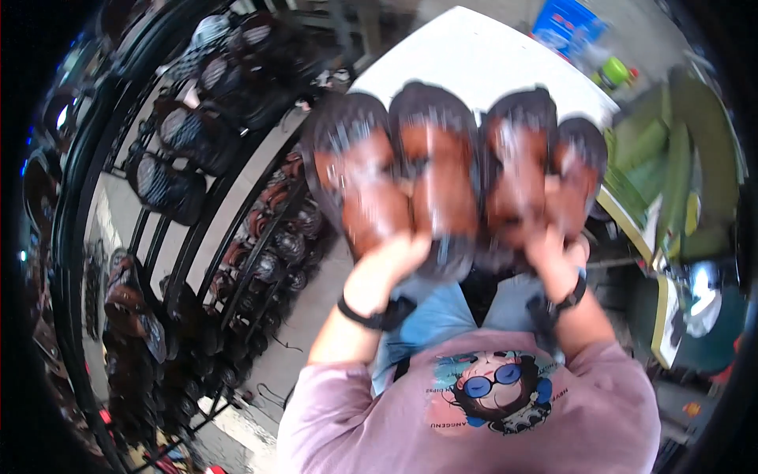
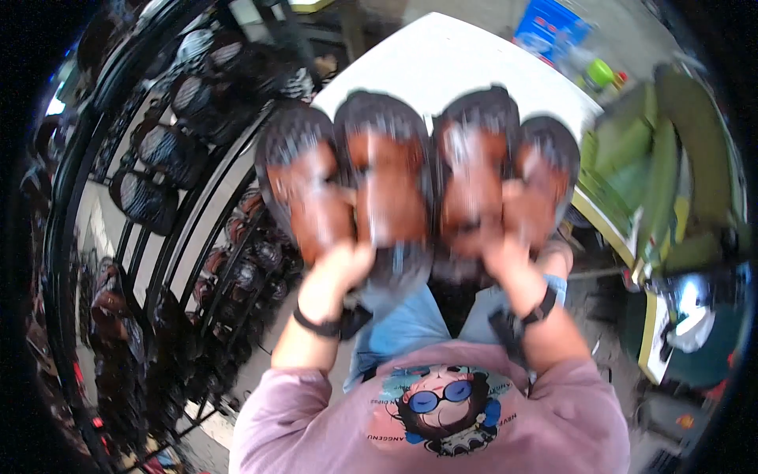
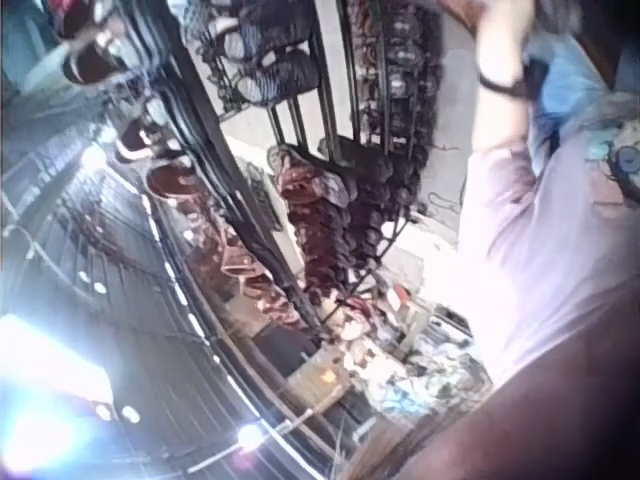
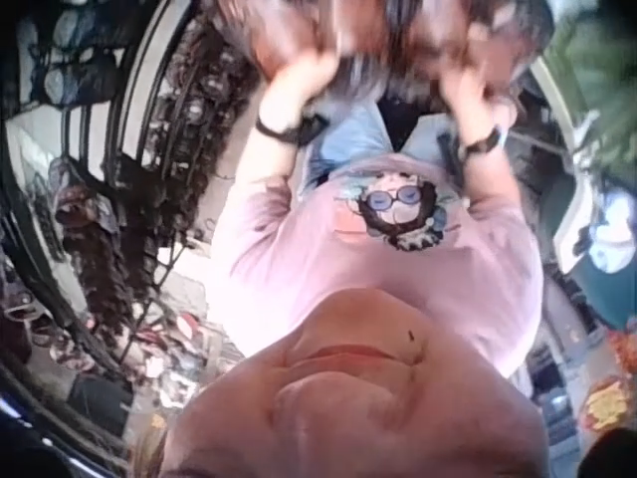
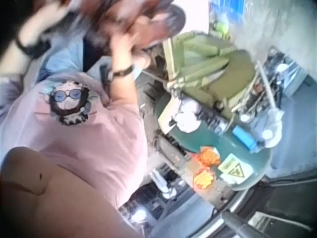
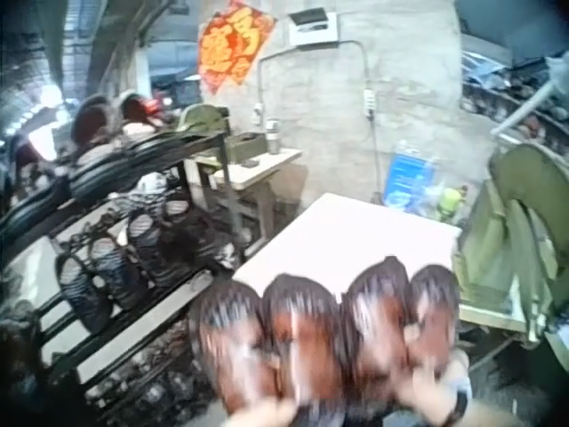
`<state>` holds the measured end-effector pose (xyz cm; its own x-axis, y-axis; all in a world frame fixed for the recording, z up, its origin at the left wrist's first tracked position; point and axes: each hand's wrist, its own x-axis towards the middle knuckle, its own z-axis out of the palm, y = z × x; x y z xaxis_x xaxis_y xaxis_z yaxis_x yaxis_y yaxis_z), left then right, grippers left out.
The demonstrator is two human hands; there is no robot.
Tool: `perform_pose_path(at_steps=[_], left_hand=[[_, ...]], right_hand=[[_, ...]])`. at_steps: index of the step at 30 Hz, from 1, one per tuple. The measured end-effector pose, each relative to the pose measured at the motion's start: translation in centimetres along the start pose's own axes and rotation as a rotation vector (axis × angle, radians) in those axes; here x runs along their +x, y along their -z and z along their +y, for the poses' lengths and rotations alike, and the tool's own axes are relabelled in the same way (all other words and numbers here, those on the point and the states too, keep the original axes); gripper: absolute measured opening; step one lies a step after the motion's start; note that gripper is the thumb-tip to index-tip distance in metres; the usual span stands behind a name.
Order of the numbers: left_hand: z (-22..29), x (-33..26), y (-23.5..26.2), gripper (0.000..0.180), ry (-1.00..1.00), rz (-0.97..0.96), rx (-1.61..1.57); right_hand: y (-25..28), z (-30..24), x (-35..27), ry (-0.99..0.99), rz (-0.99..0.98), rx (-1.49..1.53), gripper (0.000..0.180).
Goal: Trim and inspect soles of finished sandals, placing them onto storage racks.
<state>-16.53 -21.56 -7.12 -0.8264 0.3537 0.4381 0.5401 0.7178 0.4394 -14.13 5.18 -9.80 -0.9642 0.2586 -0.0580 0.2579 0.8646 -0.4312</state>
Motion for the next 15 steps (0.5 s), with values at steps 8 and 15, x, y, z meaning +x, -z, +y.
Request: perform_pose_path(at_steps=[8, 15], left_hand=[[4.0, 23.6, -6.1, 0.057, 0.292, -0.202, -0.204], [2.0, 12.6, -4.2, 0.050, -0.351, 0.138, 0.224]], right_hand=[[11.6, -0.2, 14.9, -0.334, 0.375, -0.062, 0.048], [7.9, 1.4, -1.5, 0.329, 0.649, 0.145, 0.065]])
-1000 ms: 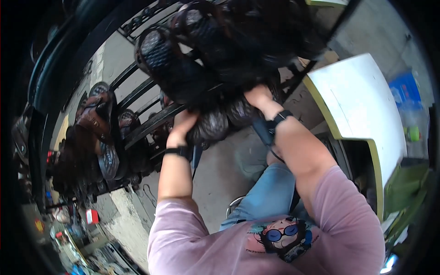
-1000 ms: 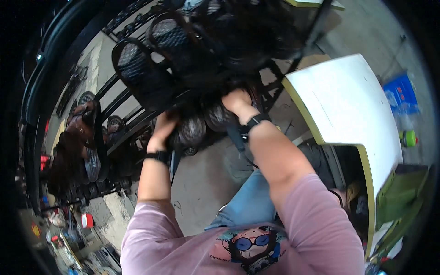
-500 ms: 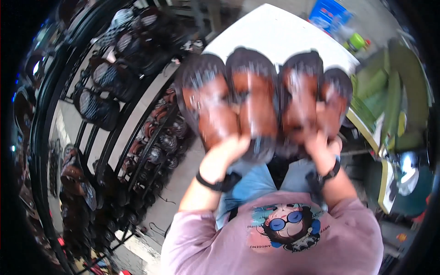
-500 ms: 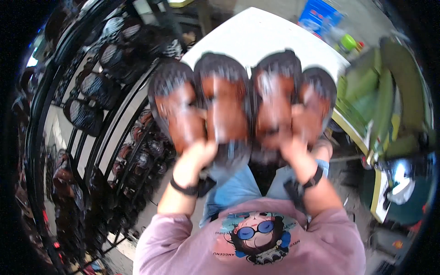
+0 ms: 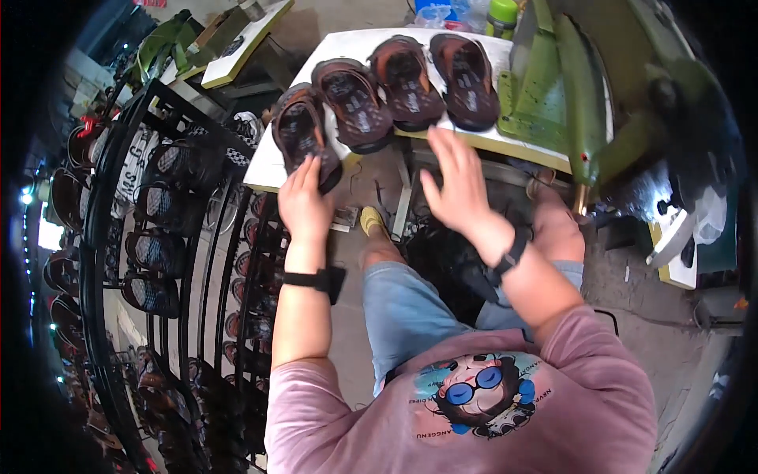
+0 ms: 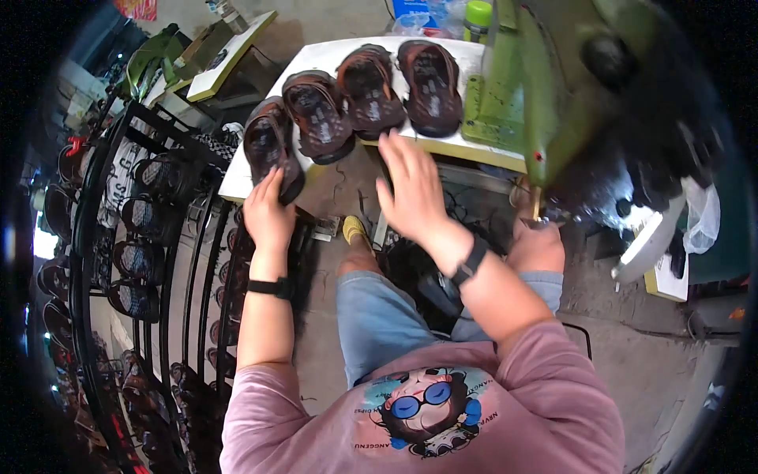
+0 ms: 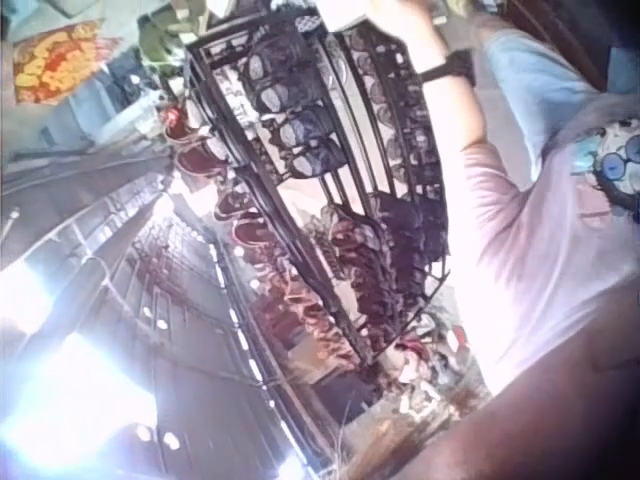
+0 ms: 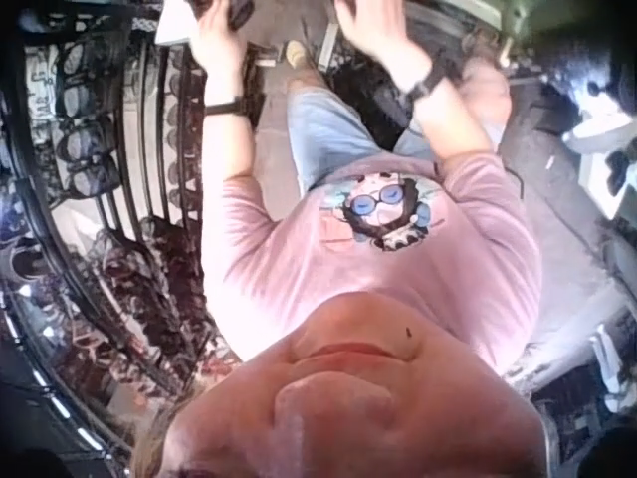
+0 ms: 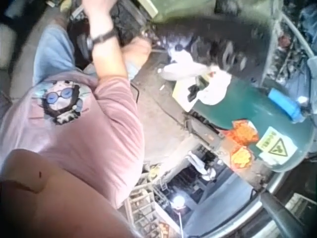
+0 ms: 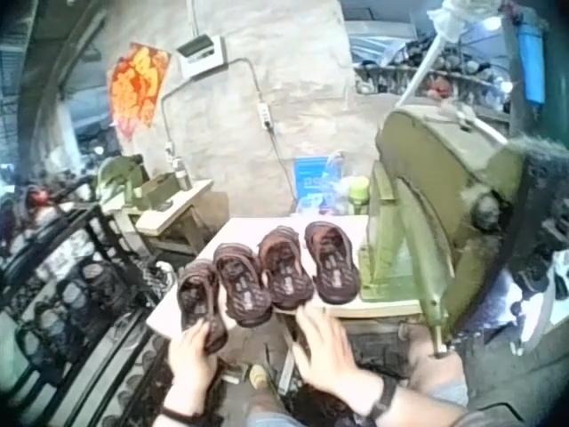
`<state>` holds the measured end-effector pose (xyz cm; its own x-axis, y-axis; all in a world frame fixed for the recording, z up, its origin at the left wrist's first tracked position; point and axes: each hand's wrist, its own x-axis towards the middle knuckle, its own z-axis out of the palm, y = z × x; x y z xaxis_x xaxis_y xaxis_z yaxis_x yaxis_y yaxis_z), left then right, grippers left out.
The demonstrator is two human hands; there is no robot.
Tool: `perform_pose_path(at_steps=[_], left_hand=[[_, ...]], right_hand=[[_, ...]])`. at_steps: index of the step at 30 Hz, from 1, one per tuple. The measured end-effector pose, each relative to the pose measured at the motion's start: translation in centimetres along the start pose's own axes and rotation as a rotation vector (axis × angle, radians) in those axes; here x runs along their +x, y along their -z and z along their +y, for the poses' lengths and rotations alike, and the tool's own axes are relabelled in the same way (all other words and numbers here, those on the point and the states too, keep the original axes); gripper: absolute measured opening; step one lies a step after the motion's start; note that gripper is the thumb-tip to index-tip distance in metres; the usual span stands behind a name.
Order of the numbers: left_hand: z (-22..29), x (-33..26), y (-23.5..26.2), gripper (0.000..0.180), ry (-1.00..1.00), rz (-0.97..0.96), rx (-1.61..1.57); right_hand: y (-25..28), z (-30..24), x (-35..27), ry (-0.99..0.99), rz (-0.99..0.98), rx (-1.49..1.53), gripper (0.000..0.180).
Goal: Trim and inspect soles of finished sandals, placing them onto storage racks.
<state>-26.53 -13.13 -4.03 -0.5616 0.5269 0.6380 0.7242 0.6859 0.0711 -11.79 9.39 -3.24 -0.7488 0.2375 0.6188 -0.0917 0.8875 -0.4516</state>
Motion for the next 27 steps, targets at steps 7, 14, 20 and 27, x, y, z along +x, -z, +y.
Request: perform_pose_path(at_steps=[7, 14, 20, 27], left_hand=[[15.1, -2.6, 11.3, 0.045, -0.341, 0.097, -0.427], [25.5, -0.6, 11.6, 0.060, 0.196, -0.482, -1.759], [33.4, -2.1, 8.8, 0.032, 0.460, -0.454, -1.855], [36.1, -2.3, 8.3, 0.027, 0.660, -0.341, -1.972]], right_hand=[[8.1, -2.0, -11.1, -0.116, -0.123, 0.457, 0.070], [20.8, -0.7, -7.4, 0.066, -0.182, 0.509, 0.071], [25.0, 1.1, -11.4, -0.110, 0.217, 0.204, 0.055], [22.5, 4.2, -22.4, -0.409, -0.560, 1.314, 0.058]])
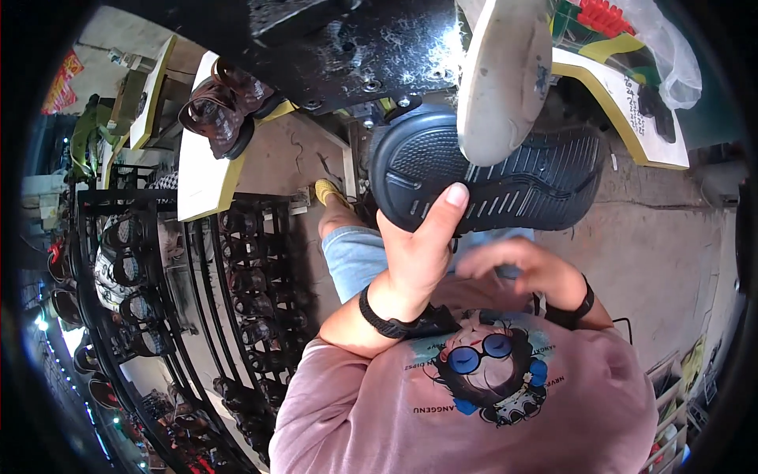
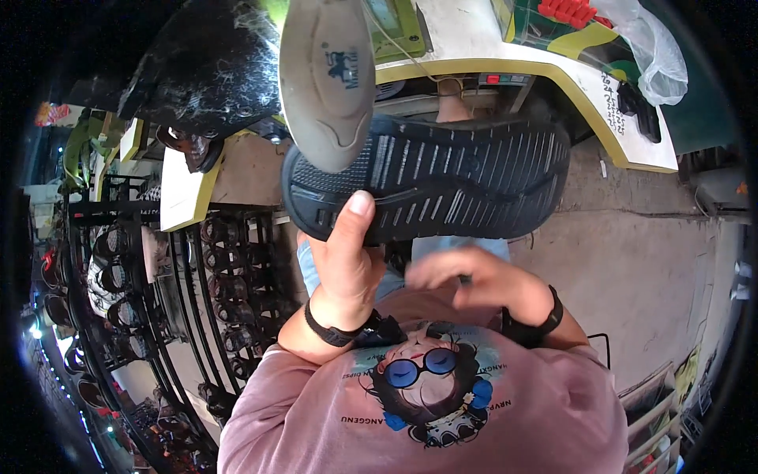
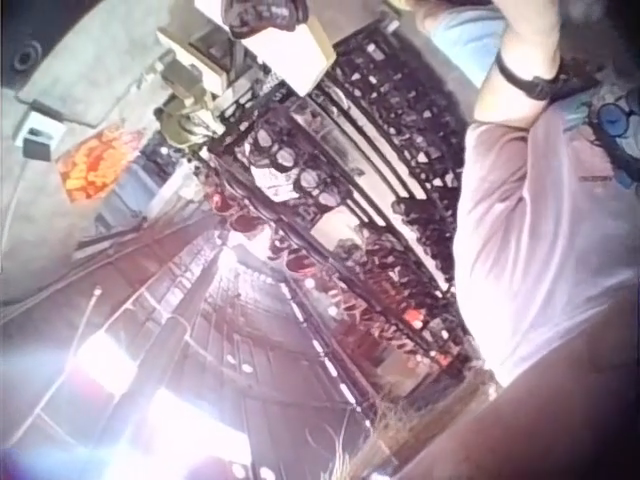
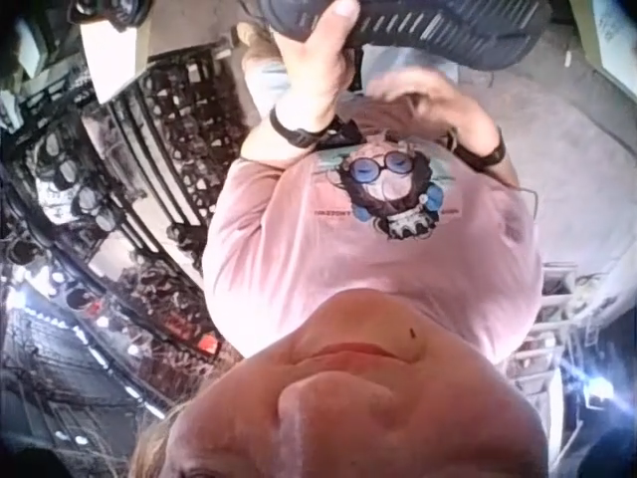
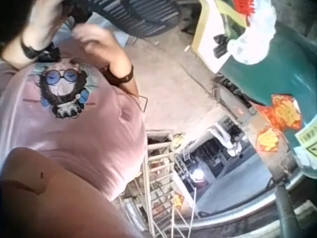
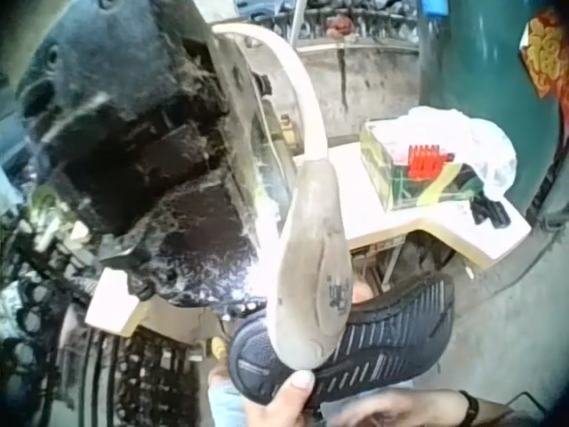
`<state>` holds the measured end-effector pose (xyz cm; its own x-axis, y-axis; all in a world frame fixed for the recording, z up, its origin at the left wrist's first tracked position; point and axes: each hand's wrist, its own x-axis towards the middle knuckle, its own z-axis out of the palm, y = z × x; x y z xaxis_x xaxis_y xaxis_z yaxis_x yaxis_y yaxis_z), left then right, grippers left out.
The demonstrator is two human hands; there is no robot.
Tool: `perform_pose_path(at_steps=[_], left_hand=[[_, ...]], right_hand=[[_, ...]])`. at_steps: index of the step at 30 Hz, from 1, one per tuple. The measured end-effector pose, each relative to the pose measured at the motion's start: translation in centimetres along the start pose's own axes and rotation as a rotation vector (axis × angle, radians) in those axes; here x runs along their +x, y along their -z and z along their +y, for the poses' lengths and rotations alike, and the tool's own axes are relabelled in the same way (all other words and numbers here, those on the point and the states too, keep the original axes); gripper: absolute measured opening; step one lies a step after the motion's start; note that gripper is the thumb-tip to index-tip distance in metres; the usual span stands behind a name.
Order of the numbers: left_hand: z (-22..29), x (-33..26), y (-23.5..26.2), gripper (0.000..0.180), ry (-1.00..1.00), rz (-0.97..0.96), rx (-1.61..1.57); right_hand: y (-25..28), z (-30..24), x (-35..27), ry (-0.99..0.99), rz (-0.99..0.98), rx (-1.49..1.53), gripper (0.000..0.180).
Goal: Trim and inspect soles of finished sandals, placing them onto storage racks.
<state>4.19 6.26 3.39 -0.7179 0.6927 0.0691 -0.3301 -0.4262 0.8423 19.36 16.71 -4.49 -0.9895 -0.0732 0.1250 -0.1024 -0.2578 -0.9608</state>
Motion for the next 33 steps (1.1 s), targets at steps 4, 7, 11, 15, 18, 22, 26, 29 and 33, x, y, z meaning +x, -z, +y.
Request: perform_pose_path(at_steps=[4, 7, 11, 15, 18, 22, 26, 29, 33], left_hand=[[-1.0, 0.1, 1.2, 0.036, -0.015, 0.043, -0.174], [-1.9, 0.1, 3.2, 0.053, 0.052, 0.059, -0.151], [-1.9, 0.5, 6.3, 0.061, -0.003, 0.090, -0.255], [-0.2, 1.5, 7.9, 0.061, -0.085, 0.093, -0.270], [1.2, 2.1, 9.9, 0.061, -0.080, 0.097, -0.275], [3.2, 3.6, 13.5, 0.062, -0.138, 0.136, -0.326], [7.3, 5.3, 13.6, 0.069, -0.226, -0.033, -0.274], [11.1, 6.3, 13.9, 0.056, -0.318, 0.257, 0.248], [13.7, 6.7, 9.9, 0.045, -0.517, -0.006, 1.145]], right_hand=[[0.6, 0.5, 0.3, 0.572, 0.629, 0.667, 0.070], [3.4, 1.6, -0.3, 0.617, 0.766, 0.817, 0.070], [3.7, 0.4, 2.5, 0.583, 0.697, 0.594, 0.067], [1.9, -0.9, 4.4, 0.419, 0.720, 0.480, 0.068], [0.3, -0.3, 6.0, 0.372, 0.646, 0.416, 0.066], [-2.6, 0.0, 9.2, 0.364, 0.541, 0.655, 0.054], [-4.9, -0.8, 11.8, 0.298, 0.514, 0.825, 0.050], [-5.8, -1.2, 13.3, 0.274, 0.516, 0.741, 0.048], [-6.1, -1.0, 15.0, 0.250, 0.512, 0.592, 0.045]])
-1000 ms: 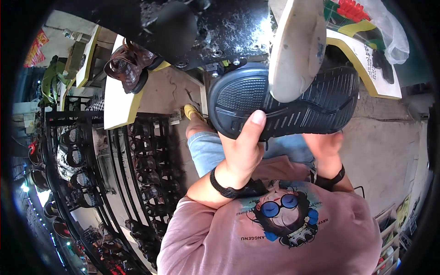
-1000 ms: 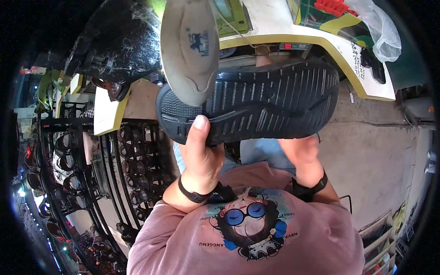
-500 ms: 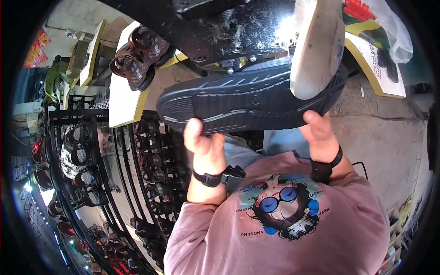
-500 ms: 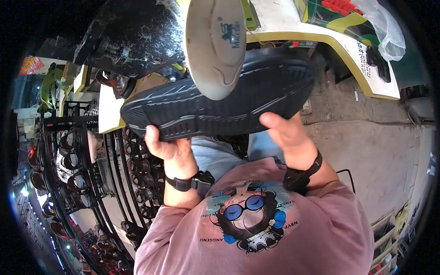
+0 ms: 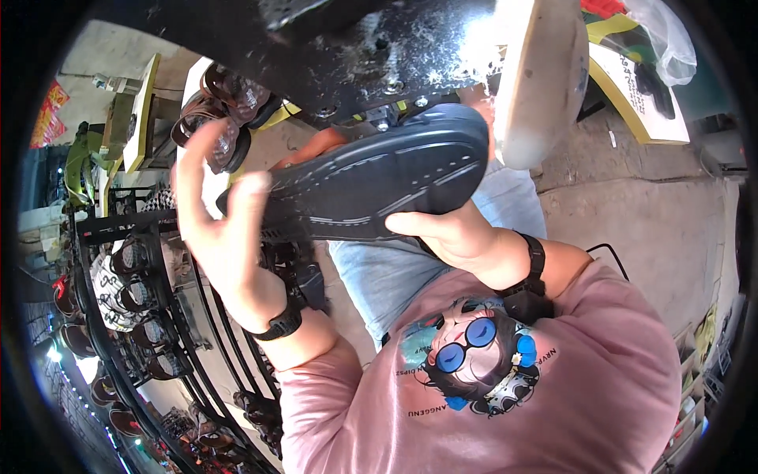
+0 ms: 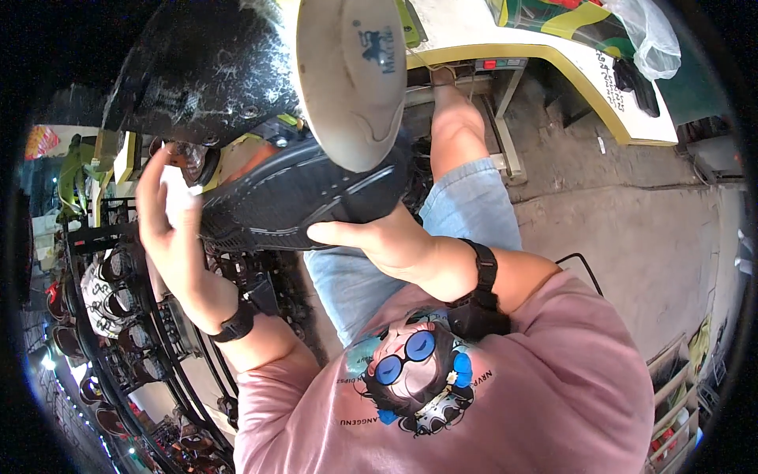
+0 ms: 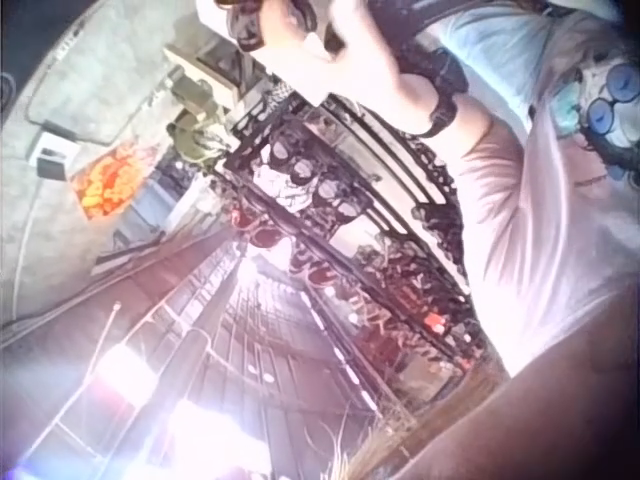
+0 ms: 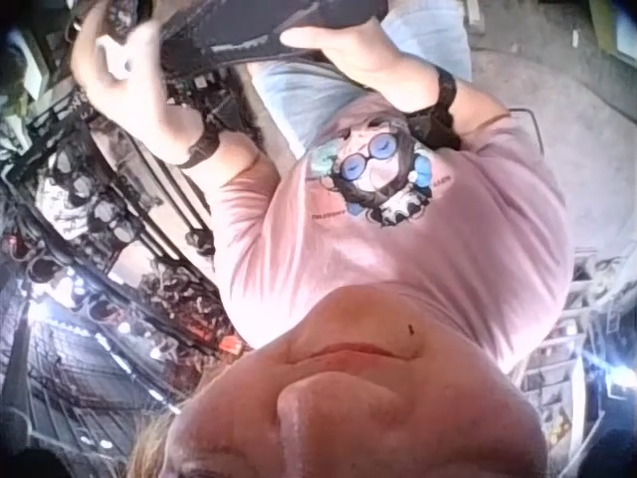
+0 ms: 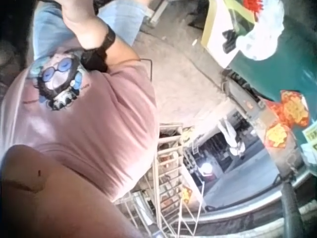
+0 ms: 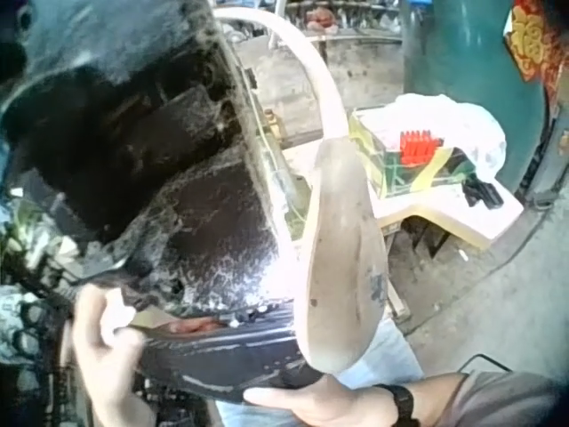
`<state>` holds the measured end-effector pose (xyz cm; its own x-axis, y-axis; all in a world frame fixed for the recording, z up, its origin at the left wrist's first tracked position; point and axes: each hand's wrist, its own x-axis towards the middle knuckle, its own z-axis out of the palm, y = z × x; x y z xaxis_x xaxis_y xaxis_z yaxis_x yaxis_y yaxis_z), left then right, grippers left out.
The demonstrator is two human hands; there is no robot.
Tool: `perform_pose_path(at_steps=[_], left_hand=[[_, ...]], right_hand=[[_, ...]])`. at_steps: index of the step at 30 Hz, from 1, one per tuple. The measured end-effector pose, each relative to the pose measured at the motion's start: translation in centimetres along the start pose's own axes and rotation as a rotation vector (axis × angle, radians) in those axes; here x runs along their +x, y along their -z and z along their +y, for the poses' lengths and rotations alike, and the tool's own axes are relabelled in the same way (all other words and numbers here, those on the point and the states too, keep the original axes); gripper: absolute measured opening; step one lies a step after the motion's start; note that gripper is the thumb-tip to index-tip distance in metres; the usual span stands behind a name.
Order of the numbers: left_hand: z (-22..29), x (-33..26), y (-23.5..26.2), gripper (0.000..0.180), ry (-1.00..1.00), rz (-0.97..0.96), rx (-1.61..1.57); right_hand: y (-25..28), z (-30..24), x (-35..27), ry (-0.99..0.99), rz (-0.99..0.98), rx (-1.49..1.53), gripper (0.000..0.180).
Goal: Trim and inspect soles of finished sandals, placing them onto storage racks.
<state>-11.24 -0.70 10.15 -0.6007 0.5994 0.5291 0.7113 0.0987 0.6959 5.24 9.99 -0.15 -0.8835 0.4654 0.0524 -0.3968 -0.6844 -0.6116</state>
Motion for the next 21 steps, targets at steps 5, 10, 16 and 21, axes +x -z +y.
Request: perform_pose_path(at_steps=[5, 10, 16, 21], left_hand=[[1.2, -0.4, -3.0, 0.040, 0.056, -0.402, -0.135], [-0.9, -4.5, -4.0, 0.041, 0.205, -0.234, -0.311], [-0.6, -9.8, -7.8, 0.054, 0.413, -0.054, -0.730], [-1.0, -8.0, -8.5, 0.048, 0.389, -0.251, -0.658]], right_hand=[[-0.5, 0.4, 0.5, 0.064, -0.021, -0.146, 0.047], [0.4, -0.7, 0.7, 0.276, 0.072, -0.535, 0.057], [0.3, -5.3, -0.2, 0.267, 0.110, -0.735, 0.050], [-0.1, -8.9, 1.8, 0.310, 0.145, -1.205, 0.046]])
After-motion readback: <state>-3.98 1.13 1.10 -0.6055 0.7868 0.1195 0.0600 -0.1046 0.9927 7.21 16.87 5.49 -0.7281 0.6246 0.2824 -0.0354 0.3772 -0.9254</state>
